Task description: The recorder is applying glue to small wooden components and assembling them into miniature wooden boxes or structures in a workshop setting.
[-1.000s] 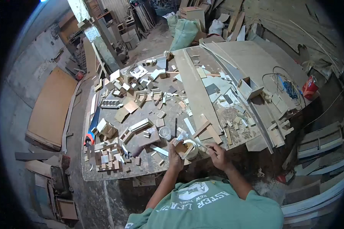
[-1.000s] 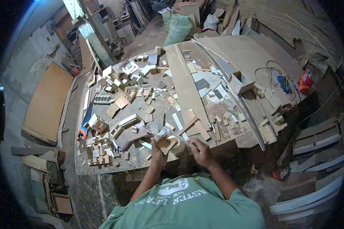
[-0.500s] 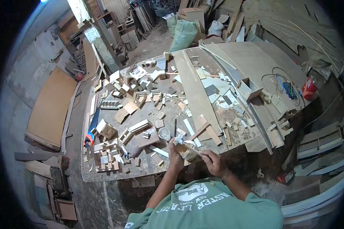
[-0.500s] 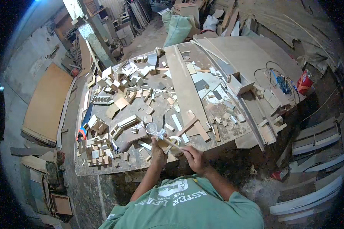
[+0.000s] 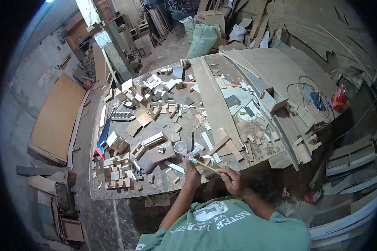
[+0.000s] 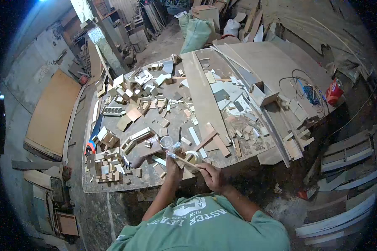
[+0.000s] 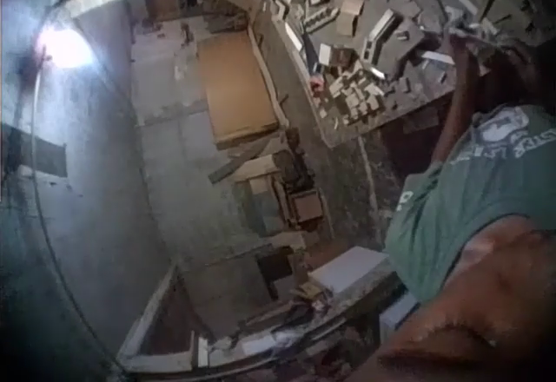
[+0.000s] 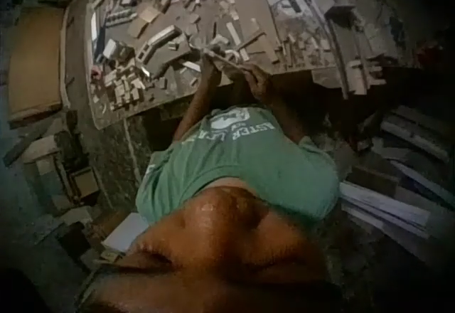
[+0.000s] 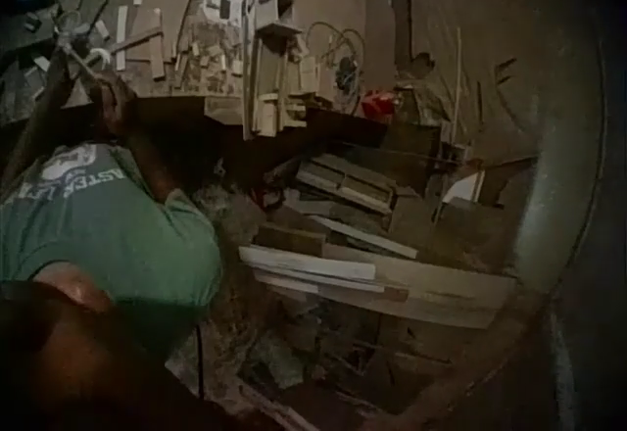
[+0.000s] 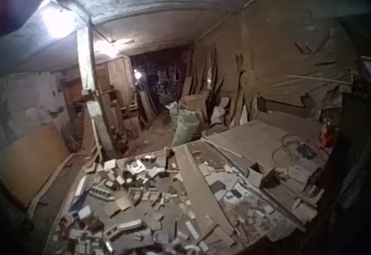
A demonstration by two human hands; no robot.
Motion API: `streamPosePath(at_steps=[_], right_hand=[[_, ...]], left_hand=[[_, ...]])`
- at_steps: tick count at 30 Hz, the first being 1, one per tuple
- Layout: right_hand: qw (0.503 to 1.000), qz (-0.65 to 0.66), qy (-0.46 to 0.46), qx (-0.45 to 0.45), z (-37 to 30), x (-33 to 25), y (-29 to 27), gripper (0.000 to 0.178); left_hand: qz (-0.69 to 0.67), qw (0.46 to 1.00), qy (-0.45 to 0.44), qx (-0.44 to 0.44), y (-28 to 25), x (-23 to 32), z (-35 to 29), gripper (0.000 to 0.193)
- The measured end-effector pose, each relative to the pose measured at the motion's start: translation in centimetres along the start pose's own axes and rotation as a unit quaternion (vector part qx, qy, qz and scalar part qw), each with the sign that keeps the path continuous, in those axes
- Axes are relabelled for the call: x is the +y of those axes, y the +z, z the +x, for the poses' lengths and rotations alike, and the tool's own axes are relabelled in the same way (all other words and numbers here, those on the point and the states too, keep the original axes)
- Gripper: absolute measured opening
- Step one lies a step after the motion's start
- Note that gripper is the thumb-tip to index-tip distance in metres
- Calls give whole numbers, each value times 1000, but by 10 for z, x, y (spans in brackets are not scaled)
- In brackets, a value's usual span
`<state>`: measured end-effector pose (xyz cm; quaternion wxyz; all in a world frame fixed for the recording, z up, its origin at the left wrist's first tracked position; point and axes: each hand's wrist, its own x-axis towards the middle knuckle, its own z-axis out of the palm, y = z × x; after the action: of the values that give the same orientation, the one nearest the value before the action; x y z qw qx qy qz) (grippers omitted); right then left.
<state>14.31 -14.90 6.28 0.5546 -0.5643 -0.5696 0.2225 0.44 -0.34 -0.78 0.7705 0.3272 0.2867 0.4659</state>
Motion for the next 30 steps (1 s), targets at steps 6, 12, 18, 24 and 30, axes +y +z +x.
streamPosePath(at_steps=[6,12,18,24,30], right_hand=[[995,-8,84,54,6,14,-1,21],[999,20,44,19,1,3,-5,21],[994,-3,100,46,1,15,0,20],[996,15,59,65,-3,11,-3,21],[994,-11,102,42,4,5,-4,22]], left_hand=[[-22,999,-19,28,13,6,-2,44],[41,999,33,7,5,3,4,49],[13,1000,-5,20,25,9,-5,50],[-32,999,-20,6,26,9,-6,50],[-14,999,-33,9,32,5,-9,51]])
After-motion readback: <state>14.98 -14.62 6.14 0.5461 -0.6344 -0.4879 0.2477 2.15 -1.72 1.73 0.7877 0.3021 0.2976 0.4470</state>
